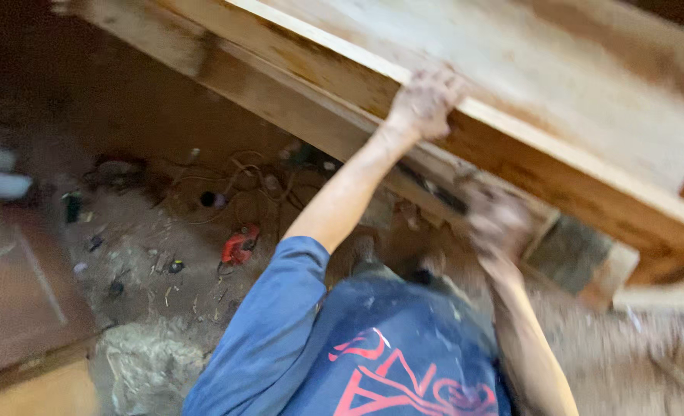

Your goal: The person uses a power drill to fasten a thin wooden strip to a larger plank, then uses a hammer to tap the strip flush along its length. They reposition the plank and continue hammering to secure the assembly.

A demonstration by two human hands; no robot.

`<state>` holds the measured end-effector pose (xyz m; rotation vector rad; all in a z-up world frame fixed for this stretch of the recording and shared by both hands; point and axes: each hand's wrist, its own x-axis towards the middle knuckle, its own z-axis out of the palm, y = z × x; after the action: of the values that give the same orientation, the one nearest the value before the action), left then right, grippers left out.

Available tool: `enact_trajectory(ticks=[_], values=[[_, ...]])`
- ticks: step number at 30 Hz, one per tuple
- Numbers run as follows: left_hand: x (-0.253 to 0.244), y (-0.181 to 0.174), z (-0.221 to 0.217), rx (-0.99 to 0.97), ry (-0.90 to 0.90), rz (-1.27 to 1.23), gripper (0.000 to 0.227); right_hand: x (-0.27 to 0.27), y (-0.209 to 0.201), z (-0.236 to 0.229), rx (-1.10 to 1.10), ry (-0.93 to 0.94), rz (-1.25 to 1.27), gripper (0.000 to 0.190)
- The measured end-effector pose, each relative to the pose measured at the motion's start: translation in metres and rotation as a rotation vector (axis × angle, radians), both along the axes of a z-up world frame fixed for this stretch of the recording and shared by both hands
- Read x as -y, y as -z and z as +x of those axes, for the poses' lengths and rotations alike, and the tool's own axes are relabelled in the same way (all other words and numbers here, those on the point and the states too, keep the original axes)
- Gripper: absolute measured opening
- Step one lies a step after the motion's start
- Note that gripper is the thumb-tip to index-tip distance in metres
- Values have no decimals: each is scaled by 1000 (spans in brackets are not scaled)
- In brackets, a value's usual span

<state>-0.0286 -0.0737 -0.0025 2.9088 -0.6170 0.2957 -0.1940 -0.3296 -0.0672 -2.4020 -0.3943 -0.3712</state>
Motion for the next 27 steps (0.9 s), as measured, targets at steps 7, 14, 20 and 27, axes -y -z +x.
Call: enact_trajectory(ticks=[7, 14, 20, 27], values=[[23, -36, -28, 19, -203, -85, 73, 186, -18, 2, 112, 250, -20, 42], [42, -42, -46, 43, -326, -78, 91, 239, 34, 67, 52, 356, 72, 52], [74, -5, -67, 277, -505, -137, 93, 262, 61, 115, 110, 326, 182, 63], [221, 74, -208, 18, -636, -657, 65, 303, 84, 142, 103, 298, 317, 77]])
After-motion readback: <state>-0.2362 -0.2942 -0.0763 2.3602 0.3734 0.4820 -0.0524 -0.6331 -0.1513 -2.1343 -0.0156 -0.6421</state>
